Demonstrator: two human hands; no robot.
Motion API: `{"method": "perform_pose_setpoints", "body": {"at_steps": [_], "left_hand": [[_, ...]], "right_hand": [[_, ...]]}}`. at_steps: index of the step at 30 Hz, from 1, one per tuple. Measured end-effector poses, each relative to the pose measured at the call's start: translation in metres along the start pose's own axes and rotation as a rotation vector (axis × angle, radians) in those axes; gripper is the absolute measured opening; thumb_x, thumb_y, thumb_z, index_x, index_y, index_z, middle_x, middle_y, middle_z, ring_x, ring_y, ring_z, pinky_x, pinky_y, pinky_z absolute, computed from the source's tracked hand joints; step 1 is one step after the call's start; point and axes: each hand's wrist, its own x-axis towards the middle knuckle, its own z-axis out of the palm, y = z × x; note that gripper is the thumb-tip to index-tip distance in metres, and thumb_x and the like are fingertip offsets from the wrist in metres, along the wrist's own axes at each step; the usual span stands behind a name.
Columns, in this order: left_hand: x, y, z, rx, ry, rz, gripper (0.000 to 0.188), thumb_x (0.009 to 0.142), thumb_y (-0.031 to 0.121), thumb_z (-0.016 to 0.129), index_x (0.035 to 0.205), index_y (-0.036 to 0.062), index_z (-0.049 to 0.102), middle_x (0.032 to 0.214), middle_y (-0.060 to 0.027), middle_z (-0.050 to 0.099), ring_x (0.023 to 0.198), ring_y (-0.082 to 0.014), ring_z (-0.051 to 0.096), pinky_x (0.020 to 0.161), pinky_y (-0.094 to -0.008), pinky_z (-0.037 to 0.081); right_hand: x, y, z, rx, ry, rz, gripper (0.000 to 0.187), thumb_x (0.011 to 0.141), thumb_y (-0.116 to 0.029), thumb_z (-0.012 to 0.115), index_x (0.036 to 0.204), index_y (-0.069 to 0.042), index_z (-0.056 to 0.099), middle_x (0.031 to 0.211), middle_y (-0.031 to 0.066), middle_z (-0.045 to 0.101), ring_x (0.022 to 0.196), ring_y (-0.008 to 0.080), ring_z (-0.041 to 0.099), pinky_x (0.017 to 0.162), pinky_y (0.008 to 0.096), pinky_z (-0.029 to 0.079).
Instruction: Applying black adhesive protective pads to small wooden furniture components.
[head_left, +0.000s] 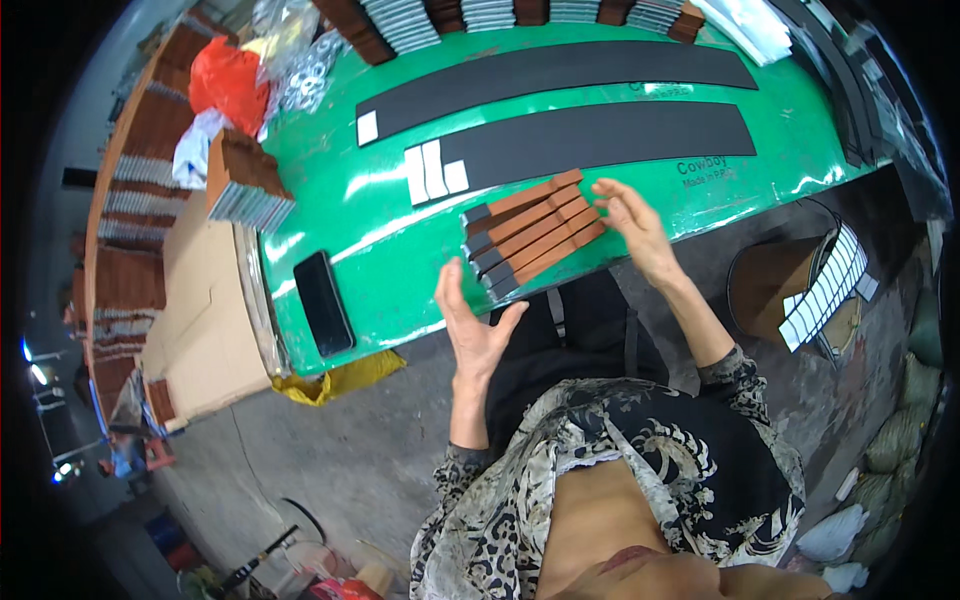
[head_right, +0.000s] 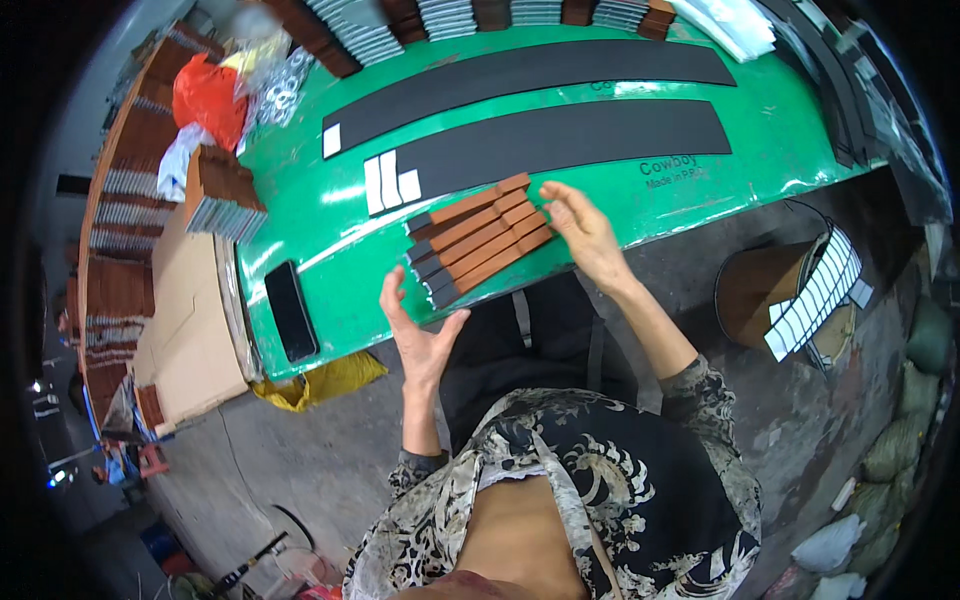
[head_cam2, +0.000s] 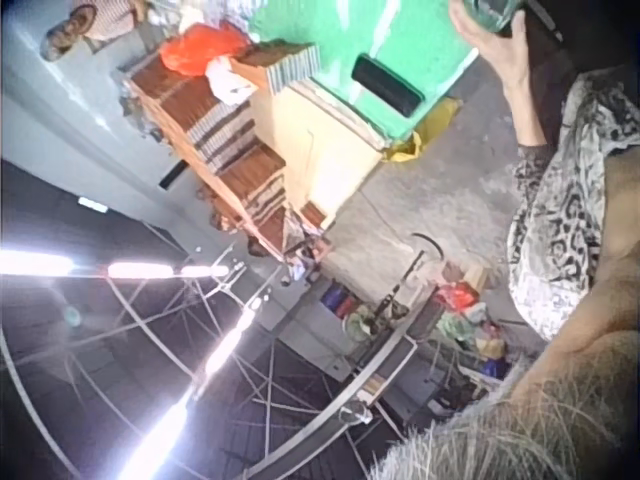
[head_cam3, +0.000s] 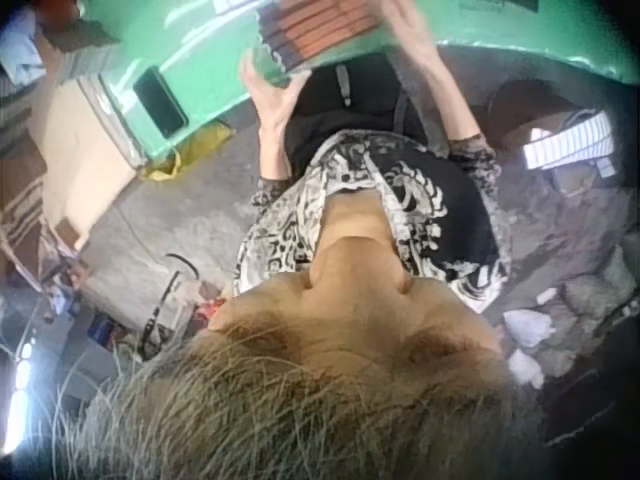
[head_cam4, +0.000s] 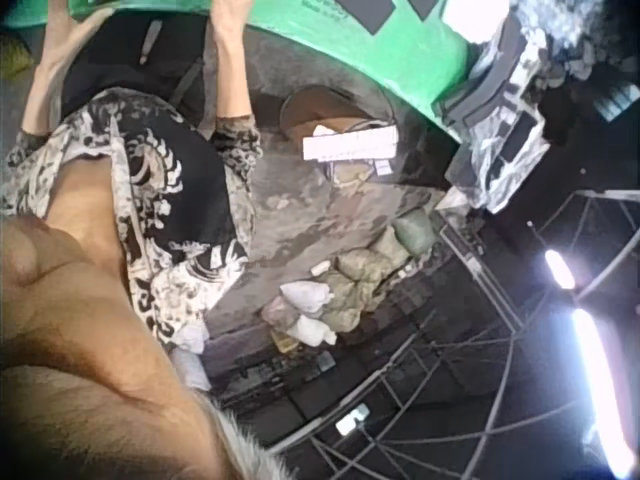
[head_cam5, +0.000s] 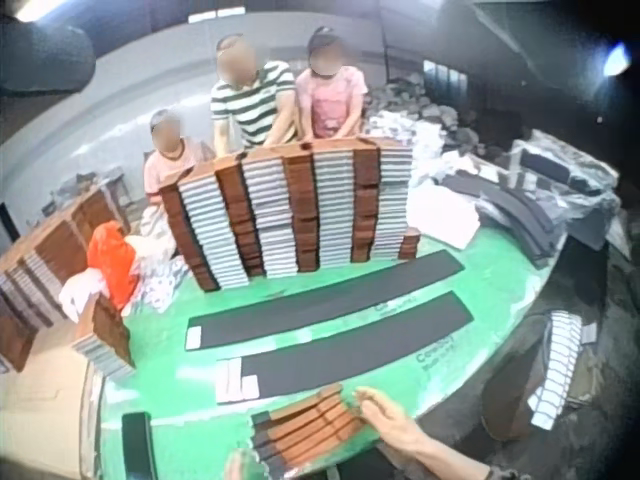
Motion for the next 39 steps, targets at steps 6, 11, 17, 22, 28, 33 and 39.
{"method": "perform_pose_setpoints", "body": {"at_steps": [6,11,17,22,28,33,39], "left_hand": [[0.050,-0.025,-0.019,-0.213,-0.319,0.032,0.147,0.045,0.040,0.089,0.142,0.0087,-0.017,0.150,-0.0225,0.005,0.139,-0.0361,0.009,0.112,-0.0465,0.015],[0.054,-0.030,-0.017,-0.225,-0.391,-0.128,0.149,0.040,0.033,0.092,0.141,-0.0006,-0.012,0.147,-0.0223,0.016,0.136,-0.0358,0.019,0.110,-0.0433,0.021],[0.063,-0.025,-0.015,-0.211,-0.246,-0.059,0.132,0.041,0.034,0.092,0.142,-0.0032,0.014,0.132,-0.0201,0.040,0.122,-0.0308,0.043,0.103,-0.0402,0.034],[0.069,-0.034,-0.017,-0.193,-0.321,-0.036,0.140,0.037,0.041,0.092,0.143,0.0000,0.011,0.127,-0.0155,0.046,0.120,-0.0300,0.044,0.104,-0.0401,0.032],[0.072,-0.051,-0.040,-0.502,-0.483,-0.075,0.142,0.039,0.044,0.090,0.146,0.0078,0.004,0.140,-0.0205,0.033,0.135,-0.0326,0.025,0.110,-0.0446,0.020],[0.140,-0.080,-0.085,-0.217,-0.253,-0.096,0.091,0.069,0.033,0.075,0.141,0.0058,0.027,0.138,-0.0197,0.038,0.131,-0.0335,0.033,0.108,-0.0437,0.026],[0.222,-0.138,-0.059,0.346,-0.087,0.039,0.043,0.084,0.019,0.060,0.122,0.0020,0.051,0.129,-0.0161,0.049,0.121,-0.0315,0.045,0.097,-0.0442,0.036]], "right_hand": [[0.017,0.012,0.024,0.141,0.029,-0.115,0.055,0.099,-0.041,0.031,0.136,0.000,0.036,0.137,0.0133,0.042,0.130,0.0232,0.035,0.108,0.0356,0.025],[0.029,0.023,0.041,0.180,0.015,-0.187,0.060,0.098,-0.047,0.028,0.136,-0.001,0.035,0.134,0.0102,0.045,0.129,0.0208,0.035,0.108,0.0344,0.024],[0.023,0.026,0.049,0.257,0.066,-0.210,0.057,0.097,-0.045,0.034,0.133,-0.001,0.039,0.123,0.0080,0.050,0.121,0.0190,0.040,0.105,0.0334,0.025],[0.023,0.026,0.047,0.119,0.023,-0.215,0.056,0.097,-0.040,0.035,0.137,0.000,0.033,0.132,0.0113,0.044,0.124,0.0219,0.038,0.107,0.0359,0.022],[0.062,-0.040,0.026,-0.454,0.031,-0.520,0.039,0.092,-0.021,0.050,0.124,0.000,0.049,0.123,0.0155,0.051,0.117,0.0266,0.049,0.098,0.0352,0.038],[0.161,-0.088,0.089,-0.739,-0.523,-0.527,0.022,0.085,-0.012,0.056,0.105,-0.004,0.061,0.101,0.0106,0.058,0.095,0.0285,0.058,0.083,0.0383,0.047],[0.258,-0.058,0.180,-1.009,-0.644,-0.666,0.021,0.084,-0.014,0.058,0.103,-0.006,0.063,0.101,0.0121,0.059,0.098,0.0313,0.057,0.081,0.0413,0.048]]}}
